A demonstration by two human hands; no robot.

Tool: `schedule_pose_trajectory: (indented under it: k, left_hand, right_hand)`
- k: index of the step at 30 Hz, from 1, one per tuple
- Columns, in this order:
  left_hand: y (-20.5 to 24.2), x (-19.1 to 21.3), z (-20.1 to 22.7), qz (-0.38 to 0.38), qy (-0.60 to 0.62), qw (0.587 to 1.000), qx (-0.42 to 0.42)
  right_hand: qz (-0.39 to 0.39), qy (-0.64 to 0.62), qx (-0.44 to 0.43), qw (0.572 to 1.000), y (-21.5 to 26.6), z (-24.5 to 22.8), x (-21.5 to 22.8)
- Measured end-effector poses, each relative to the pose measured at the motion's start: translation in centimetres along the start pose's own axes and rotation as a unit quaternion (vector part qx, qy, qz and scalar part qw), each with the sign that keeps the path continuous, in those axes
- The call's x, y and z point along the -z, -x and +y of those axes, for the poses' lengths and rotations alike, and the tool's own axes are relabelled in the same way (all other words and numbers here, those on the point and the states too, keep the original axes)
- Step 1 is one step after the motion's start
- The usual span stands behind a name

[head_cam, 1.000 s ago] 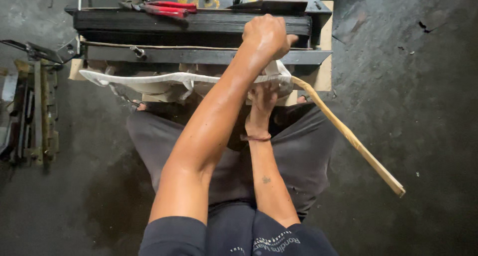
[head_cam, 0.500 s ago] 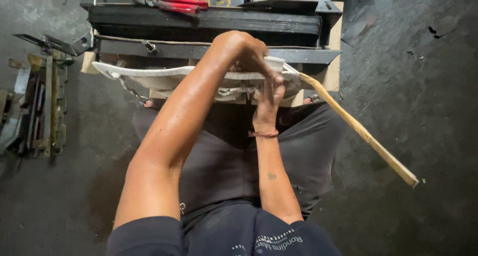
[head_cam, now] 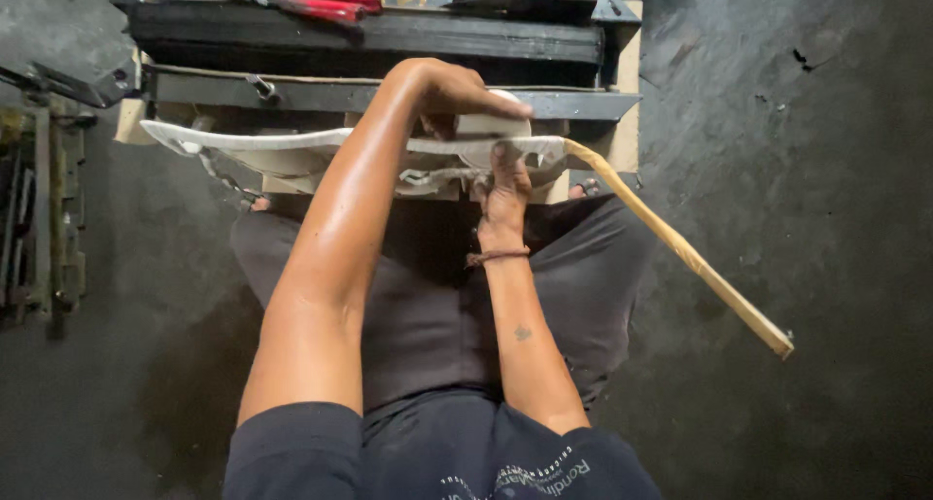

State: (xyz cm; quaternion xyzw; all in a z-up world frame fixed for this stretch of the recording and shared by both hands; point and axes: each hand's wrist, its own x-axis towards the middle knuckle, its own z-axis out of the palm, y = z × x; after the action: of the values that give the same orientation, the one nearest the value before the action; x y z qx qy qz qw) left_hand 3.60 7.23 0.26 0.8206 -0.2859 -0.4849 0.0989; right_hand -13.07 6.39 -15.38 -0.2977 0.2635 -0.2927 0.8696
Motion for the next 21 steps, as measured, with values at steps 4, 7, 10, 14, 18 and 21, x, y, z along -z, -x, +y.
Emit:
schedule_pose_trajectory:
  k: [4, 7, 10, 14, 18, 21]
  left_hand:
    - [1.5, -2.9, -0.3, 0.155, -0.193, 0.968, -0.031]
    - [5.1, -8.9, -1.0, 0.465, -0.156, 0.85, -0.191]
    - [8.2, -15.2, -1.6, 0.538, -0.175, 0.701, -0.433]
    - [8.0, -17.4, -0.8, 0.547, -0.246, 0.675, -0.429]
    - [5.6, -15.5, 2.5, 0.558, 0.011, 0.679, -0.477]
    - [4.2, -12.2, 5.5, 0.574, 0.034, 0.709, -0.408]
  right_hand:
    - [0.048, 0.003, 0.01, 0.999, 0.9, -0.8, 1.8]
    - [0.021, 0.069, 0.029, 0.997, 2.2, -3.7, 5.5]
    - [-0.052, 0.112, 0.062, 0.99, 2.7, -7.1, 8.0]
    - [-0.059, 0.137, 0.057, 0.987, 4.0, -9.4, 7.8]
    - [0.002, 0.107, 0.029, 0.994, 4.5, -12.4, 8.5]
    - [0.028, 0.158, 0.052, 0.986, 3.5, -14.9, 8.7]
